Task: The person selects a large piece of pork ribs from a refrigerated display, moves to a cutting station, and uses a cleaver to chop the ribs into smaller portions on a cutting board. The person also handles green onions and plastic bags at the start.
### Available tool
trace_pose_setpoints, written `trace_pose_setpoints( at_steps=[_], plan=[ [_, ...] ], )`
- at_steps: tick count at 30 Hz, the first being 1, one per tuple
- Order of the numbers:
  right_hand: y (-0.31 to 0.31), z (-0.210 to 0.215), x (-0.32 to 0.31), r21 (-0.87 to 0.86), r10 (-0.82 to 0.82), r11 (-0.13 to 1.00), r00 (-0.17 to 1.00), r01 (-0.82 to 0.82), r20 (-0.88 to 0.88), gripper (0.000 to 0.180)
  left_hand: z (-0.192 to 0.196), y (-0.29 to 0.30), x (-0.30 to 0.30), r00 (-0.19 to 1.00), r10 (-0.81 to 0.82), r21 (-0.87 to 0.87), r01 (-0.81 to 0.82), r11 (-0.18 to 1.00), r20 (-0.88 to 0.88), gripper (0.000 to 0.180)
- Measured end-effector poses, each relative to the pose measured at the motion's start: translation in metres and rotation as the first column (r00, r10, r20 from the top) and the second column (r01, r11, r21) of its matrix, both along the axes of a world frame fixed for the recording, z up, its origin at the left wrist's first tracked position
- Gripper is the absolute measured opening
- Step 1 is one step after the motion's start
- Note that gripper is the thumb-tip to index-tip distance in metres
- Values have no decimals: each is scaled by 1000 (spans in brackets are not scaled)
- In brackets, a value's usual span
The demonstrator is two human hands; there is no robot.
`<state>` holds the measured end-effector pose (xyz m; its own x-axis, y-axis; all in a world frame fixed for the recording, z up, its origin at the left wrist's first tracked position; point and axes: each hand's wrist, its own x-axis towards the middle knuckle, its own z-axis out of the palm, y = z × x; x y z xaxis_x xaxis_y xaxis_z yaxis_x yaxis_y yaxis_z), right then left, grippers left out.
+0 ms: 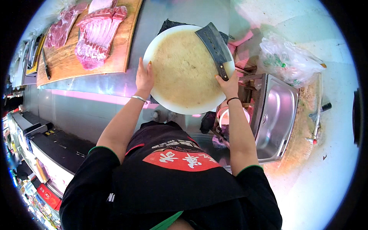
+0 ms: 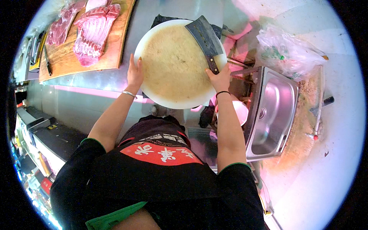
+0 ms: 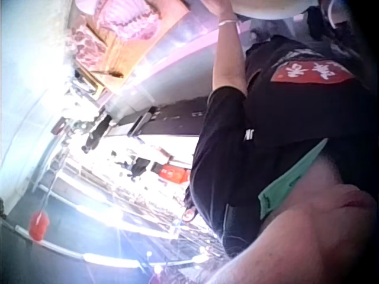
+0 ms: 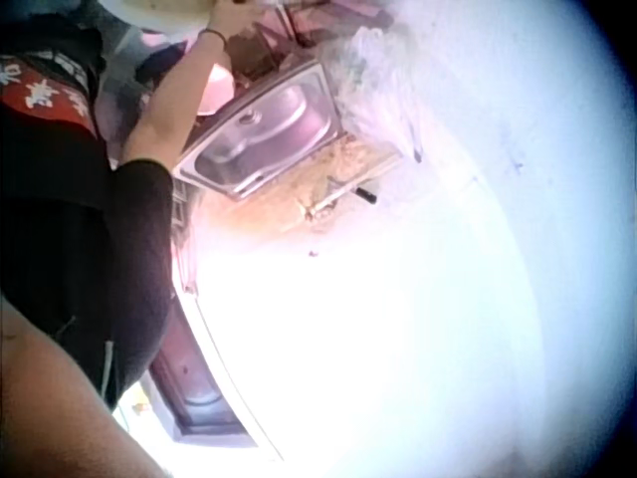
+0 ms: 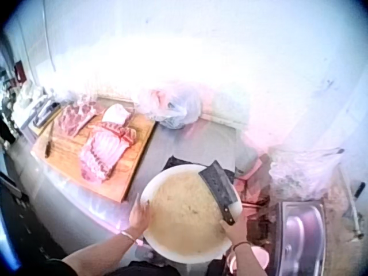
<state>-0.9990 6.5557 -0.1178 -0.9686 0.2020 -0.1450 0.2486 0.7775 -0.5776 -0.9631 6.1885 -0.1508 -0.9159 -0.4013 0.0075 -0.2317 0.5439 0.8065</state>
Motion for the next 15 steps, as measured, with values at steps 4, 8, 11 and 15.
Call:
trace_pose_setpoints(
  at_steps=[4,8,11,15],
  plan=[
    [-11,-1,15,37,-66,997,996,68,-56,104,4,-7,-4,999,-30,-44,31,999,19,65],
    [-15,2,37,55,14,998,993,-7,-121,100,12,-18,-8,995,-47,-50,52,997,92,66],
    [-16,9,56,55,21,998,983,-11,-181,89,12,-29,-6,992,-85,-88,94,992,94,67],
    [-41,52,75,361,186,930,941,-76,-283,56,66,-36,31,970,-231,-399,243,884,77,60]
  ],
)
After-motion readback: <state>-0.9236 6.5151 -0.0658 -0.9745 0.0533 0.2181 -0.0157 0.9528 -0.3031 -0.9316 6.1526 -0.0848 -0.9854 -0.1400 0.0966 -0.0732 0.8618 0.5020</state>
